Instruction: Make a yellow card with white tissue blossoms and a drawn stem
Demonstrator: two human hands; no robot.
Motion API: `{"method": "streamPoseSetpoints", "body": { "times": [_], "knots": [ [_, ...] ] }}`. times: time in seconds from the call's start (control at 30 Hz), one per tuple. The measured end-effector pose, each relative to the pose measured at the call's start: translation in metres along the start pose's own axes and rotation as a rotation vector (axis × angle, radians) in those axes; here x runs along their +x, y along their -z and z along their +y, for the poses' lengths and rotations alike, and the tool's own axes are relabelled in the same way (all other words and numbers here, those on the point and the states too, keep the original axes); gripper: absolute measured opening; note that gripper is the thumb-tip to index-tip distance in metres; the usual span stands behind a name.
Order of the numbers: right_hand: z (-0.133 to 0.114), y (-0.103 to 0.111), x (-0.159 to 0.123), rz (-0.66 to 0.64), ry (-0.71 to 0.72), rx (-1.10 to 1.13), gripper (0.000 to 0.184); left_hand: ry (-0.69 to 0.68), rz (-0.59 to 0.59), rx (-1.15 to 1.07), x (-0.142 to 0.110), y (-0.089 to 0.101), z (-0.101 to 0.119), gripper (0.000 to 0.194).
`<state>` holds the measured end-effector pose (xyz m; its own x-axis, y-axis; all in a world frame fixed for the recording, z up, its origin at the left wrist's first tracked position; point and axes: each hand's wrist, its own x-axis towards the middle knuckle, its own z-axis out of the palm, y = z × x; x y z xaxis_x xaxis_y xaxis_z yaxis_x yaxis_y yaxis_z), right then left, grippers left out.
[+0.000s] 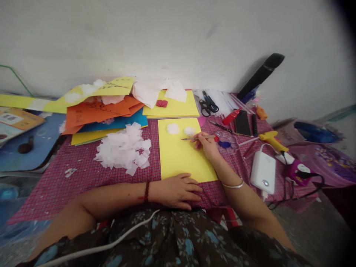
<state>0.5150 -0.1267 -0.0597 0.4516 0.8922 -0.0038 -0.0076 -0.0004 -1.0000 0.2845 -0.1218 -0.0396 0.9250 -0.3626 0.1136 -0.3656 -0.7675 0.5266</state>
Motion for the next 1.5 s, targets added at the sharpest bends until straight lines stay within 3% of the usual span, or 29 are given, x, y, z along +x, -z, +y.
{"method": "streamPoseSetpoints", "body": {
  "times": [0.2,0.4,0.6,0.8,0.97,1.33,1.5],
  "knots": [
    [0.002,0.001,0.003,0.085,-0.041,0.025,0.026,-0.003,0.001,0.041,0.000,0.000,0.001,0.037],
    [-0.003,0.014,0.009,0.219,-0.183,0.035,0.019,-0.005,0.002,0.049,0.000,-0.001,0.001,0.036],
    [-0.011,0.027,0.008,0.180,-0.277,0.047,0.018,0.008,-0.016,0.030,0.000,-0.001,0.000,0.036],
    [-0.009,0.029,0.007,0.056,-0.159,0.179,0.027,-0.005,0.009,0.032,0.000,-0.003,-0.001,0.035],
    [-0.012,0.033,0.008,0.031,-0.121,0.242,0.034,-0.007,0.016,0.042,-0.001,-0.003,-0.001,0.035],
    [-0.024,0.041,0.008,0.200,0.077,0.173,0.028,-0.004,0.025,0.038,-0.003,-0.007,-0.003,0.037],
    [-0.054,0.057,-0.026,0.283,0.153,0.092,0.021,-0.028,0.066,0.065,-0.003,-0.009,-0.003,0.036]
  ]
}}
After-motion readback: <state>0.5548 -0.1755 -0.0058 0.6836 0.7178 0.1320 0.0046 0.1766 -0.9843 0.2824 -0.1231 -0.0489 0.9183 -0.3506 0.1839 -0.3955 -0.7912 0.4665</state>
